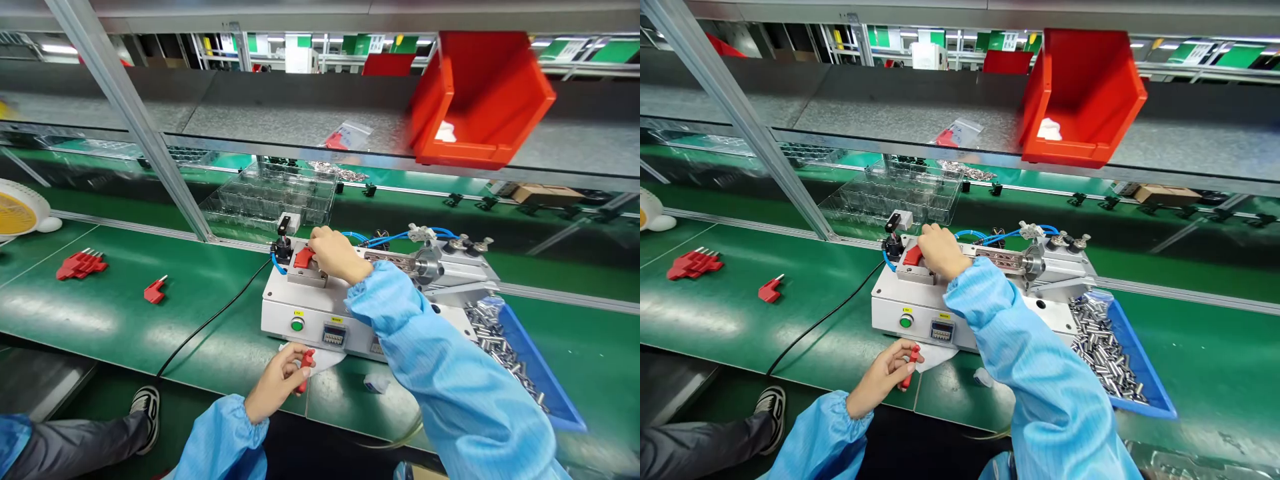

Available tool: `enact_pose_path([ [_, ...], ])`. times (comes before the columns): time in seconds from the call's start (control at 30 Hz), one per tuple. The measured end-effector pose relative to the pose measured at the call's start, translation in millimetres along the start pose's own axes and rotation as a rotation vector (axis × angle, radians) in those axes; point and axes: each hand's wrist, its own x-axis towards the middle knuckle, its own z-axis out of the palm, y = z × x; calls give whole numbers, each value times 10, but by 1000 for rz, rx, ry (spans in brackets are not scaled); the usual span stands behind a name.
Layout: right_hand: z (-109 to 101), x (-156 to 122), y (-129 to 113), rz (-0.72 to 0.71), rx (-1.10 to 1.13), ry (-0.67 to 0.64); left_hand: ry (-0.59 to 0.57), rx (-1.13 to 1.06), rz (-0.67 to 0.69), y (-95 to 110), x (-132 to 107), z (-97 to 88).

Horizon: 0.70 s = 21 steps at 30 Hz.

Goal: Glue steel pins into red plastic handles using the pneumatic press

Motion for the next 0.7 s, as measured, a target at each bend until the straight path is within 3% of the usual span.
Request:
enact_pose_path([
  [0.13,-93,-29,35,1,16,18,7,84,40,37,-9,20],
  [0.27,-196,-346,207,50,102,229,67,263,192,260,10,-33],
  [0.33,-166,-625,351,22,167,314,155,386,326,447,42,-97],
  [0.43,27,-1056,562,-4,173,258,321,615,560,820,181,-191],
  [0.53,298,-1348,680,38,133,208,435,895,766,1272,470,-207],
  [0.6,454,-1445,700,63,128,202,477,1114,761,1563,707,-157],
  [0.7,604,-1538,682,92,144,262,495,1408,578,1879,998,-31],
])
